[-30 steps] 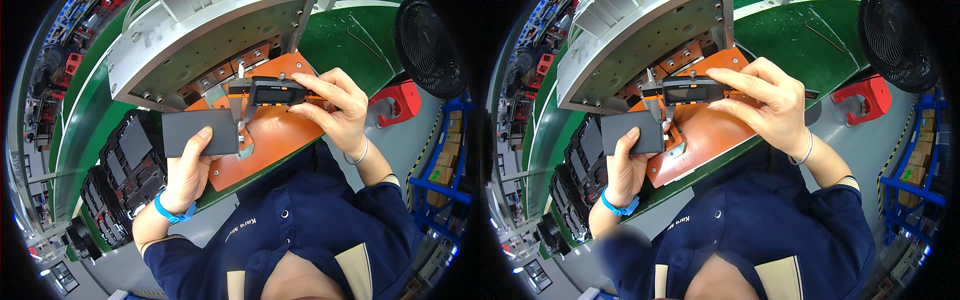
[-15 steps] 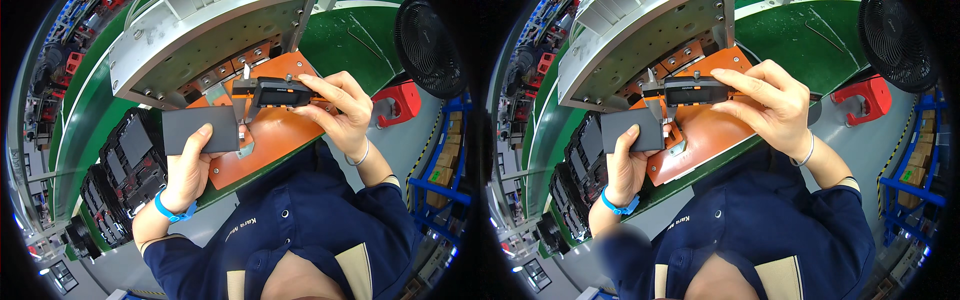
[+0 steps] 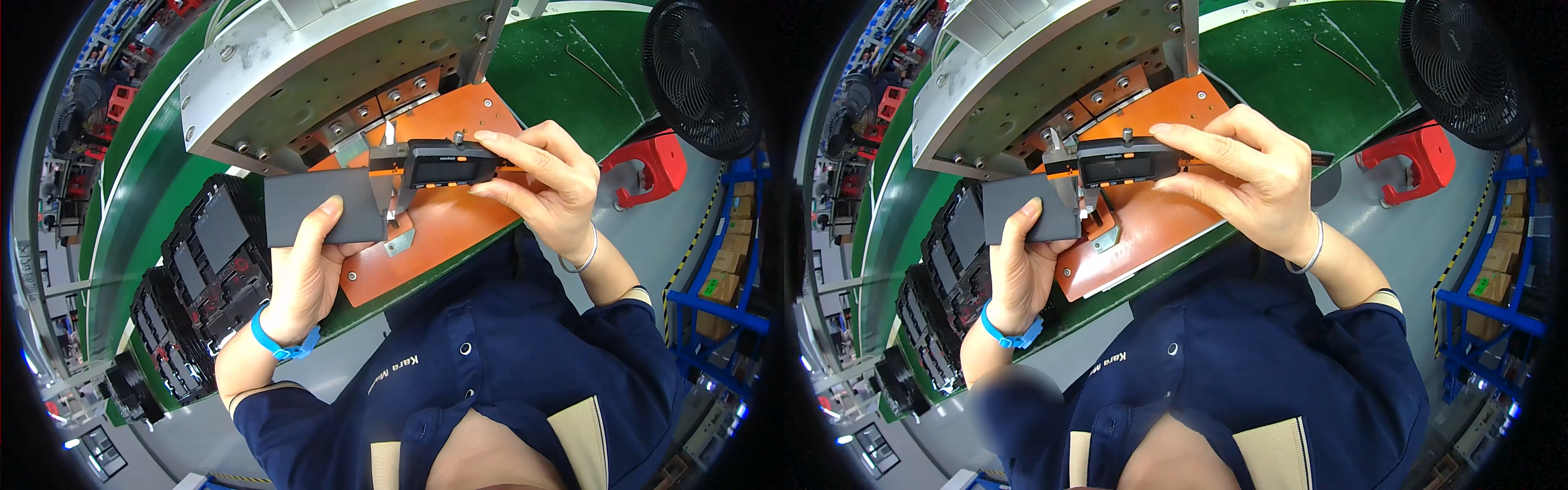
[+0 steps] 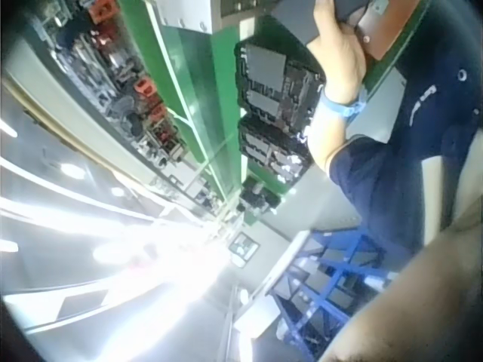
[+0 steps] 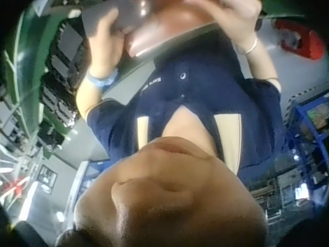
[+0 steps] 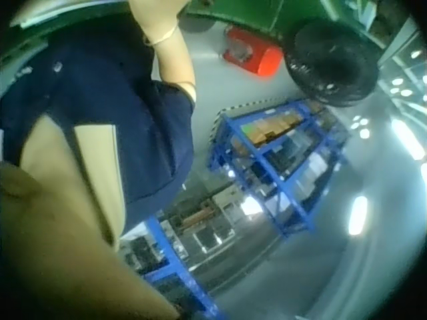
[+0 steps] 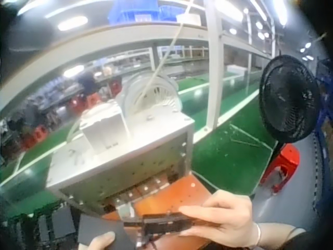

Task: The person places small black rectangular components into an orange jig on a green workbench. They use a handheld caliper to measure the components and then place them into a black plastic tray. The process is repeated for multiple units.

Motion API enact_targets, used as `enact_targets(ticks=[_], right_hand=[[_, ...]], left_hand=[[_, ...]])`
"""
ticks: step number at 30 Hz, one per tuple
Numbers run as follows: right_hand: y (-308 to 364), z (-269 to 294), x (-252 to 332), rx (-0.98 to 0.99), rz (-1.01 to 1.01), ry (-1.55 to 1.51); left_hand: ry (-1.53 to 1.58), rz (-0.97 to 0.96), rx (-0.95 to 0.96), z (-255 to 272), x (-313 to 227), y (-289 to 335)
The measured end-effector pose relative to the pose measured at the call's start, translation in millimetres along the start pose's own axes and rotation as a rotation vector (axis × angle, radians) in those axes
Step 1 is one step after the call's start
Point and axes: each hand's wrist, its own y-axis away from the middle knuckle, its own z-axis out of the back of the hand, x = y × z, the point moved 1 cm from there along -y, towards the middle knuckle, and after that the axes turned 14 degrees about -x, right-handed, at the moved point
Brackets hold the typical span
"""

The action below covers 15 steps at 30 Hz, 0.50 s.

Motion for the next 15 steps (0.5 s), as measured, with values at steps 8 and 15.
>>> enact_targets(ticks=[8, 15], right_hand=[[-0.1, -5.1, -0.9, -0.093, 0.027, 0.005], [-9.4, 7.4, 4.1, -0.070, -0.054, -0.016]], left_hand=[[0.009, 0.021, 0.017, -4.7, -2.3, -0.3], [-0.019, -0.033, 0.024, -0.1, -2.9, -0.5]])
